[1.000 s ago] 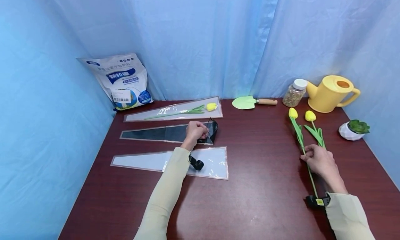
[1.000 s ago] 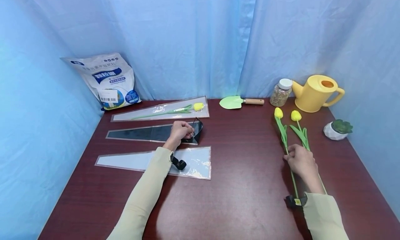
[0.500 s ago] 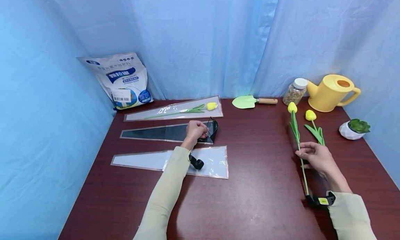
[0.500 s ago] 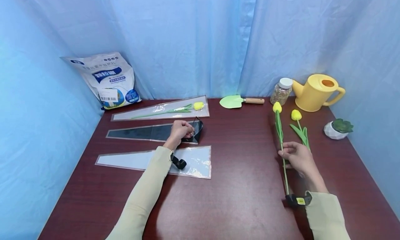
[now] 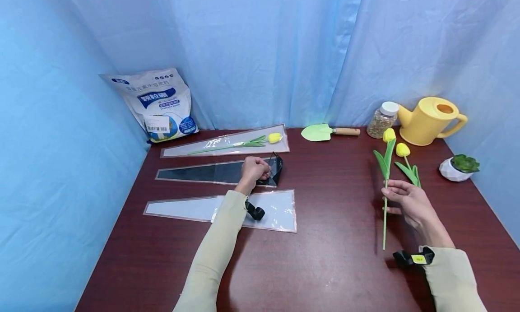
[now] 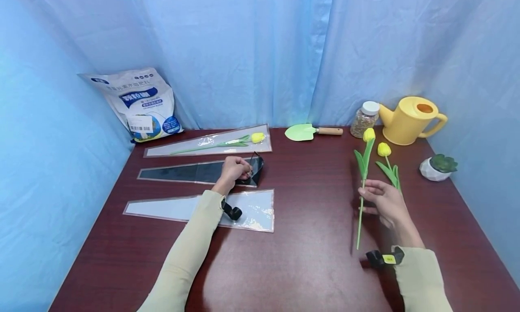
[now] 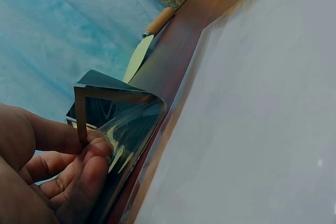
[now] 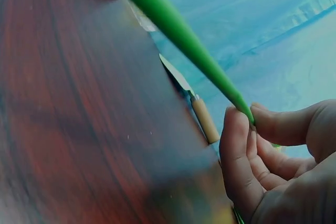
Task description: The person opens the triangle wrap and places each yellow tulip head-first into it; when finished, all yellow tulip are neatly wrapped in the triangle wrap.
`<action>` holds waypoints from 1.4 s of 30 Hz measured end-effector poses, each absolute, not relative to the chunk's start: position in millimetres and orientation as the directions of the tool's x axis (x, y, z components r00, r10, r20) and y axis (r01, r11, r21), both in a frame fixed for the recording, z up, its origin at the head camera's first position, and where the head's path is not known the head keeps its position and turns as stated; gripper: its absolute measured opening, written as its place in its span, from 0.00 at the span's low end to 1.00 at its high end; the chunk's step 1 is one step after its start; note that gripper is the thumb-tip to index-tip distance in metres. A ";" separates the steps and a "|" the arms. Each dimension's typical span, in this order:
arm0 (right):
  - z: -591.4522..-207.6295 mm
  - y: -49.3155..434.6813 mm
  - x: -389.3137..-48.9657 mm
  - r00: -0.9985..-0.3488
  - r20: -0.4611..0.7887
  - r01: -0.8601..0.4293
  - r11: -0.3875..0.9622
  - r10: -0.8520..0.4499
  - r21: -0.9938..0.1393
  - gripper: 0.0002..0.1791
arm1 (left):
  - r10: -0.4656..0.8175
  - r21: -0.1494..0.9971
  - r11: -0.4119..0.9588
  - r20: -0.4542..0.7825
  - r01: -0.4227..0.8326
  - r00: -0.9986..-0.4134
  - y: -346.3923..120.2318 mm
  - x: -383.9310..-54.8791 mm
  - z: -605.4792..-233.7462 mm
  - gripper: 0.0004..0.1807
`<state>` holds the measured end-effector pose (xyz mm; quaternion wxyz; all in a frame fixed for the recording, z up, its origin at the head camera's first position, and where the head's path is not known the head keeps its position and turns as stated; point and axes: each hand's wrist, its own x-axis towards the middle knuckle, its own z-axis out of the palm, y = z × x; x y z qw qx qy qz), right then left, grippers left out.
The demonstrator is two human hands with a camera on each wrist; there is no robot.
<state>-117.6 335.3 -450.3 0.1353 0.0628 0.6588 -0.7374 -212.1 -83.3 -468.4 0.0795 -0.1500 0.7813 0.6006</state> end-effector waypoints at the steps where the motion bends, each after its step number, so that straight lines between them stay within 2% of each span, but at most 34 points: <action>1: -450.4 334.7 -117.9 -0.955 -0.269 0.283 -0.116 -0.122 -0.952 0.12 | -0.141 0.914 0.235 -0.303 -0.329 -0.942 -83.0 -211.7 -468.2 0.05; 11: -451.4 321.6 -120.3 -0.969 -0.208 0.241 -0.320 -0.135 -0.916 0.11 | -0.134 0.917 0.242 -0.293 -0.318 -0.947 -83.3 -210.8 -469.2 0.05; 19: -448.9 308.5 -125.0 -0.975 -0.189 0.221 -0.485 -0.113 -0.847 0.11 | -0.139 0.916 0.245 -0.292 -0.318 -0.946 -82.4 -210.2 -466.9 0.04; 36: -439.4 279.4 -140.5 -0.968 -0.250 0.202 -0.644 -0.018 -0.738 0.10 | -0.133 0.917 0.226 -0.304 -0.327 -0.943 -82.3 -209.5 -465.0 0.04; 42: -436.0 270.5 -147.1 -0.960 -0.278 0.187 -0.649 0.038 -0.737 0.10 | -0.129 0.918 0.231 -0.299 -0.322 -0.946 -82.5 -209.9 -466.1 0.04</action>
